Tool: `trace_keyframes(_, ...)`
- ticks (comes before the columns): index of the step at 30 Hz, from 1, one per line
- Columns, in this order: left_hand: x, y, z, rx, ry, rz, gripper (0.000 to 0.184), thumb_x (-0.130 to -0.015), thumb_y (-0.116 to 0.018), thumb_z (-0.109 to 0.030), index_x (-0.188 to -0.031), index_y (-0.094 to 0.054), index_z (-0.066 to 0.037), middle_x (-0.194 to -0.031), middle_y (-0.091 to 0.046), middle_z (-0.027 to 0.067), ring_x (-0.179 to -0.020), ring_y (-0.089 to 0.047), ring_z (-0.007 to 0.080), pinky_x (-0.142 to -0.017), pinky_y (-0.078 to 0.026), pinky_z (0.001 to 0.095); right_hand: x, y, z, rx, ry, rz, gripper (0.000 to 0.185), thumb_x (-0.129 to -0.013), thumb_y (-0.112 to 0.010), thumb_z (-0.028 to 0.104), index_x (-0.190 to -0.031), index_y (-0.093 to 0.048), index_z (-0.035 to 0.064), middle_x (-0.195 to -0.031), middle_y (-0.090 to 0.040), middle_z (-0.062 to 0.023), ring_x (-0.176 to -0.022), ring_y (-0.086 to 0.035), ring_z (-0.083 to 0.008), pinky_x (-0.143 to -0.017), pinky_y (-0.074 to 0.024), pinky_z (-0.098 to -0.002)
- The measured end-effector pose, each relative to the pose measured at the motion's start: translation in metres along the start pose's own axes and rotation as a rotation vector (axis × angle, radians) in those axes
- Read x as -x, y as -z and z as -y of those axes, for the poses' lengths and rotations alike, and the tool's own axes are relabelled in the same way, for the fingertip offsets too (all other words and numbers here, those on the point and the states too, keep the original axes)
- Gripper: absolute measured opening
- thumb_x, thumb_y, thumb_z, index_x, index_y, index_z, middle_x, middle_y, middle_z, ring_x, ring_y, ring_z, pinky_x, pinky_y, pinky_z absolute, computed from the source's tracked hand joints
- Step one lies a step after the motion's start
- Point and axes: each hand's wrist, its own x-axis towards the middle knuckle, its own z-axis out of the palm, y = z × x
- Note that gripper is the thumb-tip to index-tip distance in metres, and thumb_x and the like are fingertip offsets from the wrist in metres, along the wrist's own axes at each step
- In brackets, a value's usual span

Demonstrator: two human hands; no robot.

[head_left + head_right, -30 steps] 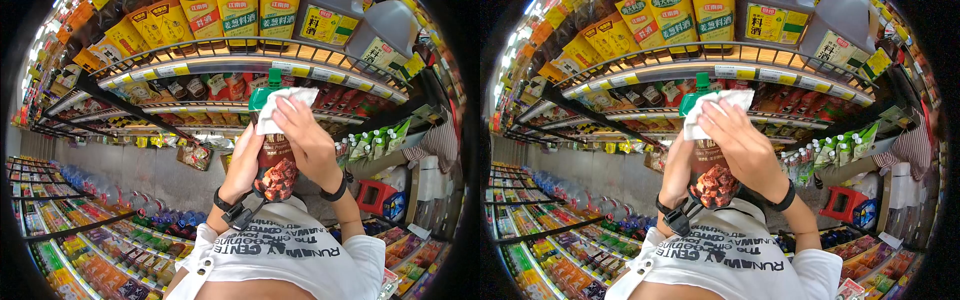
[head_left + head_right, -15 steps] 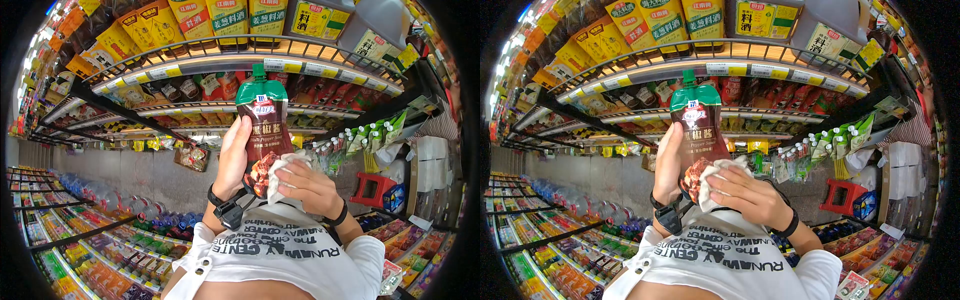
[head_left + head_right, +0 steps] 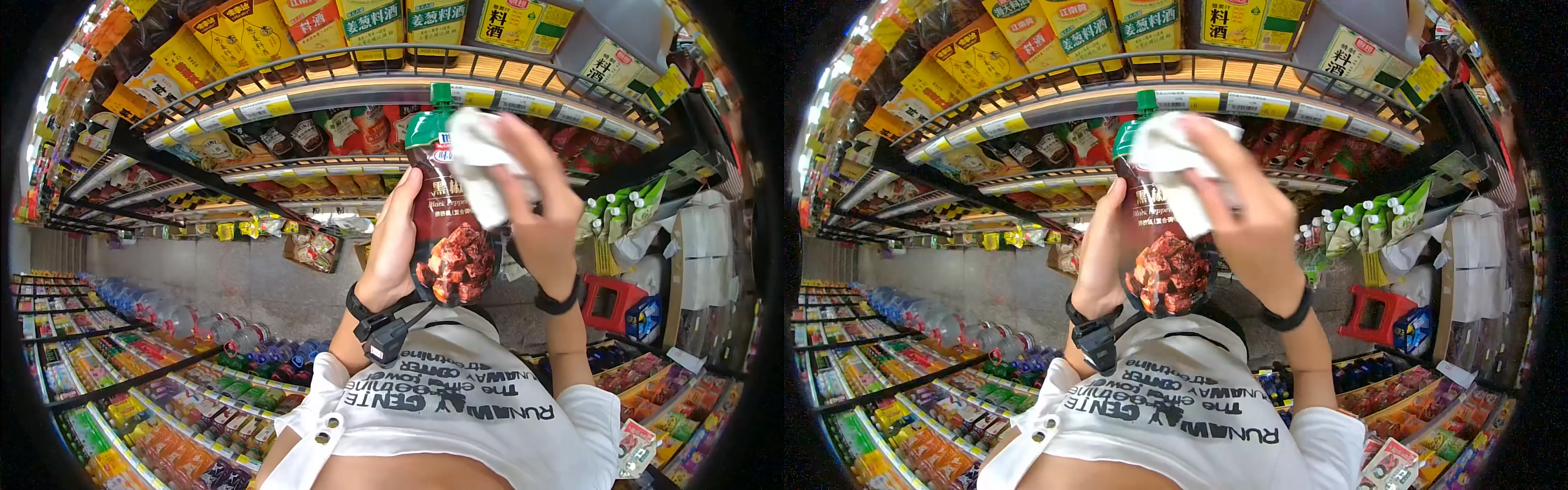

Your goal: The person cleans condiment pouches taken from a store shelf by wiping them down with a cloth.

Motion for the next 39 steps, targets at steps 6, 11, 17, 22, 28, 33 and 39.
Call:
trace_keyframes(6, 0.003, 0.003, -0.009, -0.053, -0.009, -0.125, 0.036, -0.1, -0.04, -0.028, -0.124, -0.048, -0.003, -0.117, -0.058, 0.0079, -0.104, -0.058, 0.015, -0.09, -0.046, 0.0299, 0.019, -0.006, 0.0, 0.056, 0.187, 0.28, 0.035, -0.084, -0.055, 0.003, -0.118, -0.057, 0.0032, -0.124, -0.057, -0.0124, -0.121, -0.05, -0.0329, -0.1, -0.0411, -0.0429)
trace_keyframes(11, -0.003, 0.009, -0.008, -0.144, -0.091, -0.116, 0.04, -0.099, -0.037, -0.031, -0.121, -0.049, 0.001, -0.111, -0.061, 0.0175, -0.099, -0.063, 0.0267, -0.09, -0.049, 0.0389, 0.045, 0.005, 0.012, -0.014, 0.318, 0.472, 0.03, -0.081, -0.057, 0.007, -0.111, -0.061, 0.0059, -0.124, -0.058, -0.0101, -0.119, -0.053, -0.0276, -0.1, -0.0416, -0.0421)
trace_keyframes(17, -0.005, 0.007, 0.003, -0.206, -0.129, -0.028, 0.041, -0.1, -0.031, -0.03, -0.128, -0.04, -0.001, -0.115, -0.057, 0.0187, -0.1, -0.062, 0.0297, -0.089, -0.05, 0.0424, 0.065, 0.019, 0.022, -0.133, 0.219, 0.521, 0.028, -0.08, -0.059, 0.008, -0.108, -0.063, 0.0056, -0.12, -0.061, -0.0081, -0.114, -0.056, -0.0256, -0.099, -0.0438, -0.0414)
trace_keyframes(22, -0.004, 0.008, 0.0, -0.141, -0.117, 0.008, 0.046, -0.101, -0.033, -0.027, -0.141, -0.03, -0.004, -0.129, -0.05, 0.0096, -0.111, -0.054, 0.0158, -0.096, -0.043, 0.03, 0.074, 0.049, 0.0, -0.428, -0.148, 0.293, 0.019, -0.087, -0.053, 0.008, -0.1, -0.066, 0.0014, -0.107, -0.064, -0.0143, -0.1, -0.062, -0.0247, -0.091, -0.0475, -0.0364)
trace_keyframes(28, -0.008, -0.003, 0.002, -0.308, -0.188, -0.078, 0.04, -0.101, -0.032, -0.03, -0.131, -0.04, -0.004, -0.118, -0.057, 0.0107, -0.103, -0.06, 0.0215, -0.09, -0.049, 0.0366, 0.049, 0.022, -0.017, -0.369, -0.578, -0.101, 0.034, -0.099, -0.045, 0.025, -0.114, -0.056, -0.003, -0.104, -0.063, -0.0083, -0.092, -0.059, -0.0127, -0.082, -0.0458, -0.025)
trace_keyframes(33, -0.014, 0.003, 0.005, -0.22, -0.241, 0.038, 0.043, -0.1, -0.042, -0.027, -0.135, -0.04, -0.002, -0.121, -0.055, 0.007, -0.103, -0.055, 0.0097, -0.091, -0.044, 0.0248, 0.055, -0.012, 0.0, -0.648, -0.603, 0.128, 0.04, -0.091, -0.061, 0.028, -0.117, -0.055, -0.0021, -0.103, -0.064, -0.0076, -0.092, -0.054, -0.0088, -0.085, -0.0427, -0.0259)
trace_keyframes(39, -0.018, 0.017, 0.015, -0.577, -0.384, -0.022, 0.057, -0.099, -0.045, -0.02, -0.146, -0.019, -0.003, -0.113, -0.058, 0.009, -0.101, -0.054, 0.01, -0.09, -0.041, 0.0234, 0.048, -0.008, -0.001, -0.421, -0.608, -0.018, 0.024, -0.085, -0.068, 0.017, -0.098, -0.06, -0.0015, -0.084, -0.062, -0.0027, -0.078, -0.054, -0.0069, -0.07, -0.0446, -0.0245)
